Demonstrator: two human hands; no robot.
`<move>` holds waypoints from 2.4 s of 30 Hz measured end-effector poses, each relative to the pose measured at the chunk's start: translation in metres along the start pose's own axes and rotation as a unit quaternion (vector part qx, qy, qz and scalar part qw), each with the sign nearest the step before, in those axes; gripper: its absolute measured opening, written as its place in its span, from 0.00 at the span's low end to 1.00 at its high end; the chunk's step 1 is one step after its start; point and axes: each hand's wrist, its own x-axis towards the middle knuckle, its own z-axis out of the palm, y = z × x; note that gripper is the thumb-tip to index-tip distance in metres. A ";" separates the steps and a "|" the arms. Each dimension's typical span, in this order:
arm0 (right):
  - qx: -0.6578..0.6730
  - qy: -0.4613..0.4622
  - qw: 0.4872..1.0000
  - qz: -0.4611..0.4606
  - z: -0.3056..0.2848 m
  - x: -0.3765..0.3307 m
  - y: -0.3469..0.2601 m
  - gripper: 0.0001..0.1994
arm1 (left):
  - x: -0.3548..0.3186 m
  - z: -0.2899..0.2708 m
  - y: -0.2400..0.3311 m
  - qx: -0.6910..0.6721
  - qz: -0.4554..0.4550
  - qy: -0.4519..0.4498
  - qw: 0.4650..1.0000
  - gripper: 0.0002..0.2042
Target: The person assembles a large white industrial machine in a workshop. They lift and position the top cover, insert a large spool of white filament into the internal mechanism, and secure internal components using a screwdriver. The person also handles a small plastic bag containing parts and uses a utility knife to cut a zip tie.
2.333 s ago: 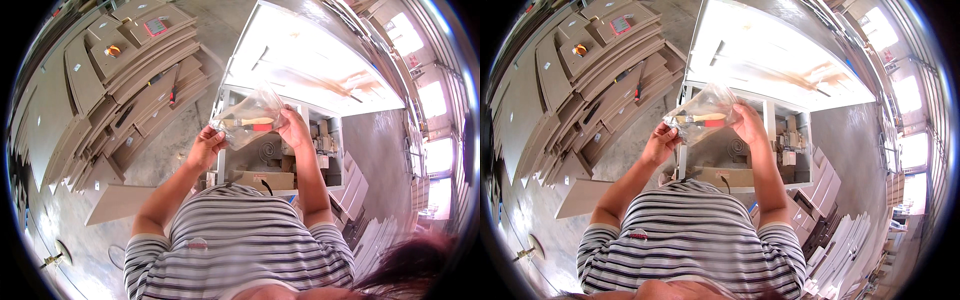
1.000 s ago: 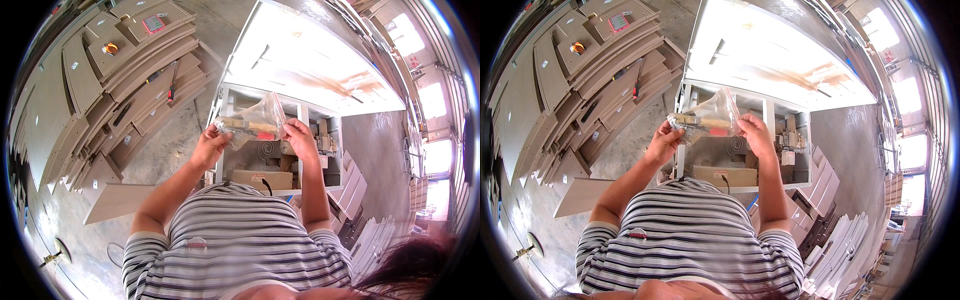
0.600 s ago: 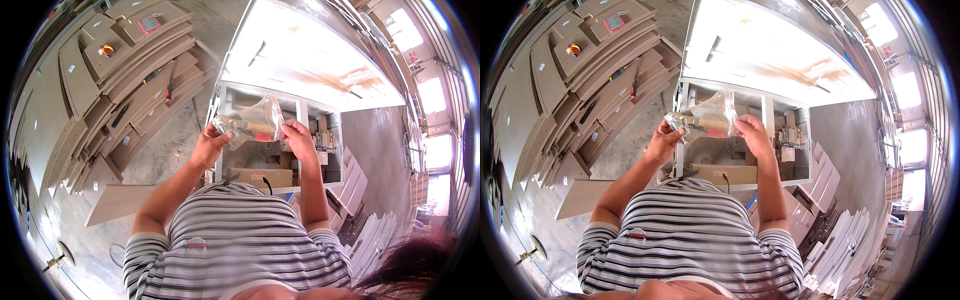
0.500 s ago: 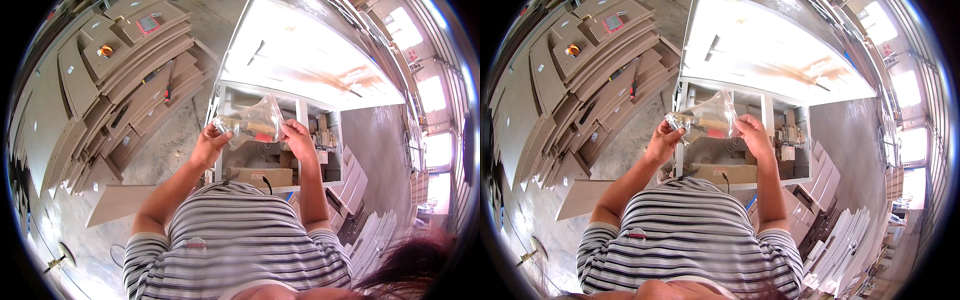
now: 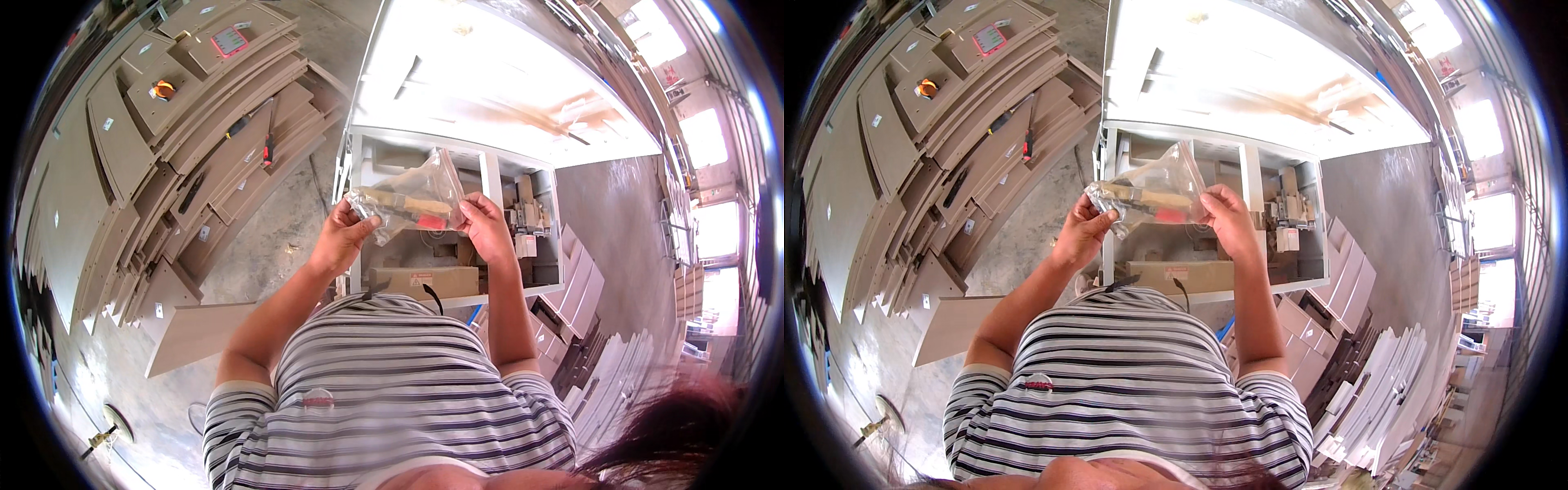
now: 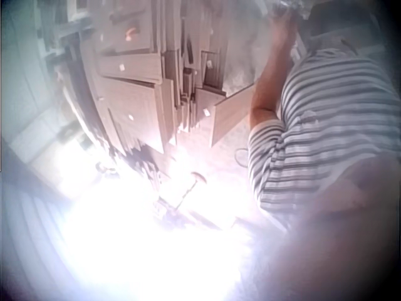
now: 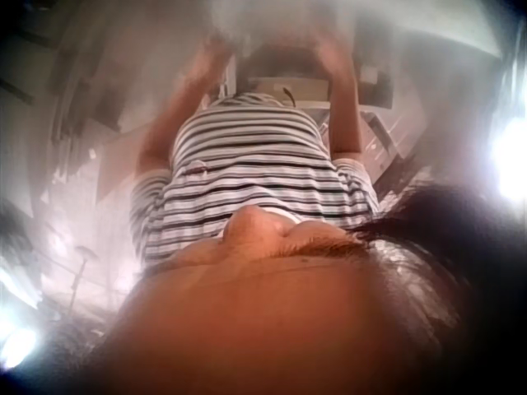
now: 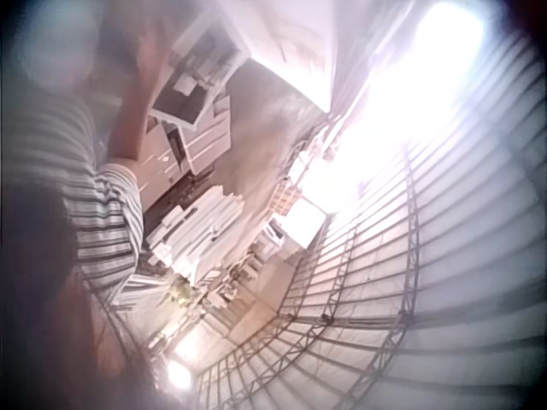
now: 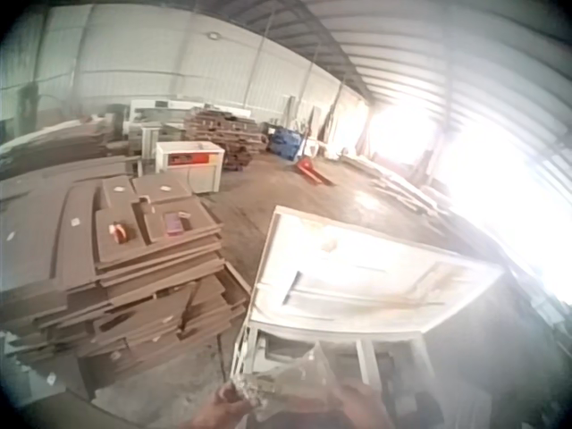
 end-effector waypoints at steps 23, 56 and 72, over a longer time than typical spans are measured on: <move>-0.009 0.007 0.999 0.033 0.001 -0.012 0.027 0.12 | -0.001 0.006 -0.008 0.071 0.009 0.029 0.997 0.15; 0.140 -0.145 0.974 0.104 0.050 -0.063 0.094 0.13 | -0.057 -0.097 -0.053 0.154 -0.204 0.159 0.954 0.18; -0.090 -0.084 0.989 0.084 0.044 -0.047 0.117 0.12 | -0.053 -0.010 -0.055 0.512 -0.141 -0.083 0.843 0.32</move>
